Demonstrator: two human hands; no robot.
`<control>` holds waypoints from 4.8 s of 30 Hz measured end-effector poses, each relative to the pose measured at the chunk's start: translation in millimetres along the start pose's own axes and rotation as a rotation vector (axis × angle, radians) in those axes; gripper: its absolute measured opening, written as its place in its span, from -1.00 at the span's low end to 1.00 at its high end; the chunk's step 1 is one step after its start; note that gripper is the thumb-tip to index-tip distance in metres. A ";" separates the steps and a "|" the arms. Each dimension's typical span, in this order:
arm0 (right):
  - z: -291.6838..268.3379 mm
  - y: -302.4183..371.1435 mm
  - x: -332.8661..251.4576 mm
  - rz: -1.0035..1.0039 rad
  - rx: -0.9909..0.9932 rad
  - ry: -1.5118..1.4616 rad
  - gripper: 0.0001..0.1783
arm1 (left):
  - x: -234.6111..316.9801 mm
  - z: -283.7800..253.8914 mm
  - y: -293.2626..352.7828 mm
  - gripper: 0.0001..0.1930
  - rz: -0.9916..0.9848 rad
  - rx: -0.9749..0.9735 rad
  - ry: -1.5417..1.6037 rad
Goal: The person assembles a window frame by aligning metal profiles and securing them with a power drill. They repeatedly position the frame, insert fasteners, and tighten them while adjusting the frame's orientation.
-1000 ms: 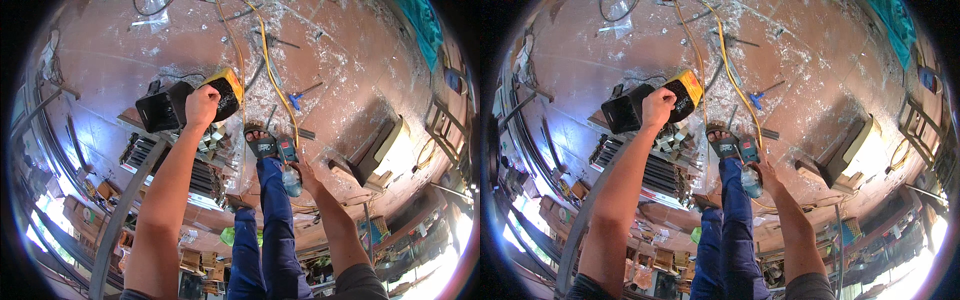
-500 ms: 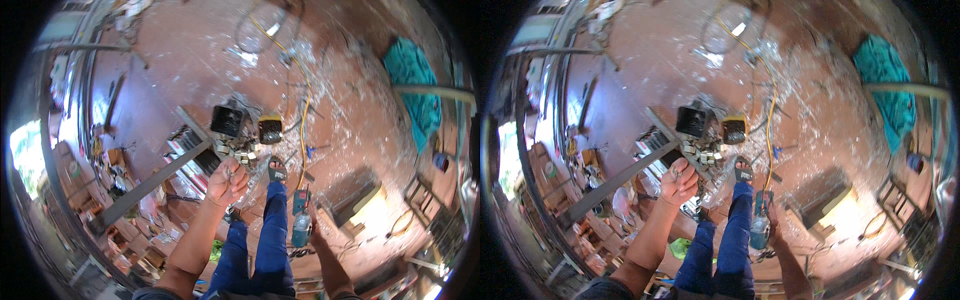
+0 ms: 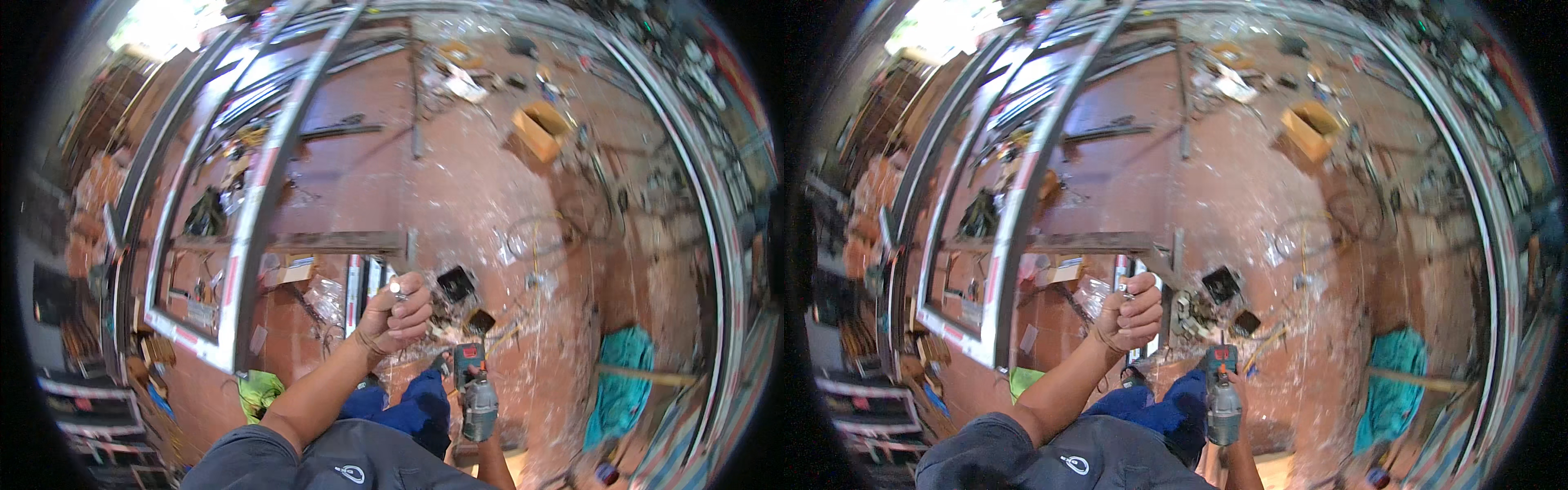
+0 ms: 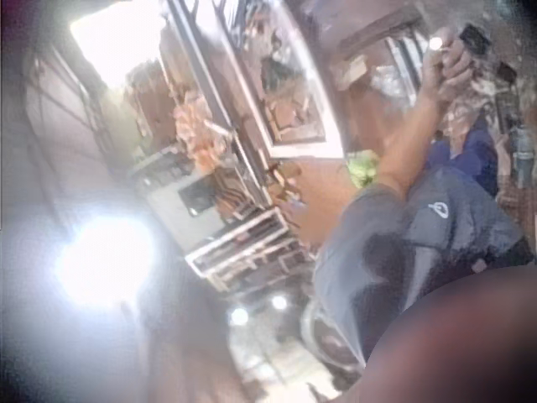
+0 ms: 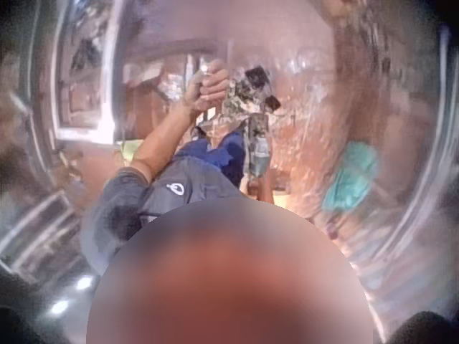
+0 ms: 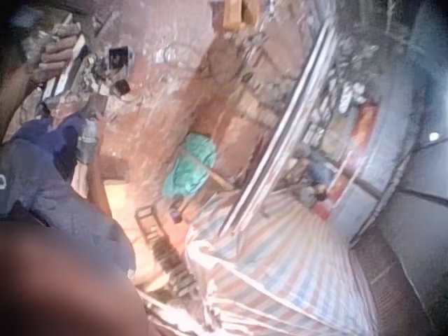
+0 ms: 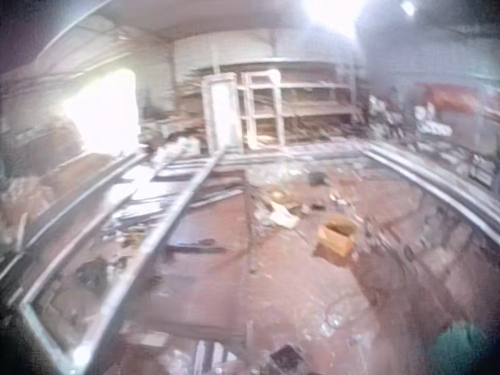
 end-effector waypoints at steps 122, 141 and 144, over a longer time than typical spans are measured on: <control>349.8 22.5 31.6 0.140 -1.137 -0.182 -0.46 | 96.9 -47.1 451.7 -0.13 0.499 1.150 -0.342; 360.4 0.0 46.4 -0.062 -1.196 -0.033 -0.61 | 94.7 -50.4 459.0 -0.17 0.497 1.093 -0.336; 360.8 -0.8 50.3 -0.042 -1.199 -0.045 -0.61 | 95.5 -49.6 458.3 -0.16 0.478 1.094 -0.330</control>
Point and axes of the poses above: each hand's wrist, its own y-axis away from the middle knuckle, its own z-axis out of the palm, x = y × z, the point moved 2 cm from there along -y, towards the middle knuckle, and after that the axes turned 8 degrees about -y, right-handed, at the moved point
